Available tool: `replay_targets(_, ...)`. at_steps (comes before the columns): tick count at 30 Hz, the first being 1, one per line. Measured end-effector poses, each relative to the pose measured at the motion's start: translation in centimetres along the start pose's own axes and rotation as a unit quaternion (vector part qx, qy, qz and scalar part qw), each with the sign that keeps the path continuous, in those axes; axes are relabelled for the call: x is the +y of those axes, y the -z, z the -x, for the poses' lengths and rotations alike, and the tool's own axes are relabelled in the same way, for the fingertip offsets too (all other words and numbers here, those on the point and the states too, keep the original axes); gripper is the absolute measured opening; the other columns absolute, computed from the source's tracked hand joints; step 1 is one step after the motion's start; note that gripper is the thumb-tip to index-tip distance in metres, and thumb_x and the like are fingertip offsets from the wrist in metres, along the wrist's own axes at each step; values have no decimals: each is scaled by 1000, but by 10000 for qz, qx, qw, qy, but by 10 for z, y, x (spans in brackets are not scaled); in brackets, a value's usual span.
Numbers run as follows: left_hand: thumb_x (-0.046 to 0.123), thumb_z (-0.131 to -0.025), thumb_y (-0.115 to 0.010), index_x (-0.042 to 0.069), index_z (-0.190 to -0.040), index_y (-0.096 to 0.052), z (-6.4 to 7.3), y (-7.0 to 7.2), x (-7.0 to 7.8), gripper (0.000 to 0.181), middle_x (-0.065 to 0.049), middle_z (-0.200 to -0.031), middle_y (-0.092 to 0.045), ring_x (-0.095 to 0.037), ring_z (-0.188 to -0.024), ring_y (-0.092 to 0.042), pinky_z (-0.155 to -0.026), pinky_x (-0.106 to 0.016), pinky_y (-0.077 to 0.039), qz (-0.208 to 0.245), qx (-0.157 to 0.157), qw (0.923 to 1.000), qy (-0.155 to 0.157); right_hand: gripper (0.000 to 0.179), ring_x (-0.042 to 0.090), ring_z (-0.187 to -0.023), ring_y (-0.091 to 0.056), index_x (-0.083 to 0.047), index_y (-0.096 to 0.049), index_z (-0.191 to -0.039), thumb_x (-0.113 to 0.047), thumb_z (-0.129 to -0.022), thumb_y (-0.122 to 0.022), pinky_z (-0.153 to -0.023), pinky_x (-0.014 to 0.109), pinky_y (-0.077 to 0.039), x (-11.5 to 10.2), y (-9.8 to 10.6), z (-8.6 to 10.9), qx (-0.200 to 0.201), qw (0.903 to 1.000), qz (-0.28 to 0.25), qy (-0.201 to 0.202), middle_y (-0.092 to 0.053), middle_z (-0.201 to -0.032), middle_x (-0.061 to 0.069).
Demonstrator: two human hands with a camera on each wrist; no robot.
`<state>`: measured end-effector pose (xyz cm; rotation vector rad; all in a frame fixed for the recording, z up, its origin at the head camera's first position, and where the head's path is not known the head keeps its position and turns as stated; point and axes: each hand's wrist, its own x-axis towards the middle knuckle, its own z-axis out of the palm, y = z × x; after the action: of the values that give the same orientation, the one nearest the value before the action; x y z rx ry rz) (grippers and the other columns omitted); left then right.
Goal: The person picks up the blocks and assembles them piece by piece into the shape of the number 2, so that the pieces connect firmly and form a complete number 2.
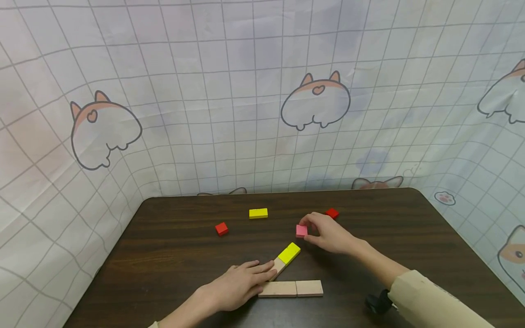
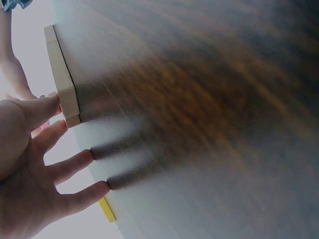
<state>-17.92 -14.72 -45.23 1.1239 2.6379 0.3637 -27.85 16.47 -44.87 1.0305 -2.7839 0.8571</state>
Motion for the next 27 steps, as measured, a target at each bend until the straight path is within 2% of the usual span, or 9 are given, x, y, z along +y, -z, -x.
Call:
replay_targets(11,27,-107,-57,28,-159,-43,0,0,1,53,8,-164,-32,-34,-144,-41,-97,-70,-44,5,40,10000,-38,33,23,-88,-58,-6,-66,-119,-11,-90,-80,-79,32,-52,7,-14,-3,44,10000,-10,57,-65,-111,3)
replay_targets(20,27,-107,-57,27,-159,-43,0,0,1,53,8,-164,-33,-34,-143,-42,-97,-68,-44,-45,46,10000,-52,32,21,-86,-56,-7,-66,-118,-12,-90,-81,-77,30,-51,9,-20,-4,-38,10000,21,-23,-65,-108,1)
replay_targets(27,27,-107,-57,27,-158,-43,1,0,1,53,7,-164,-33,-34,-143,-42,-97,-67,-44,-60,81,9999,-61,31,18,-87,-55,-7,-67,-116,-15,-90,-81,-79,31,-52,12,-26,-3,-317,9993,47,-204,-64,-105,0)
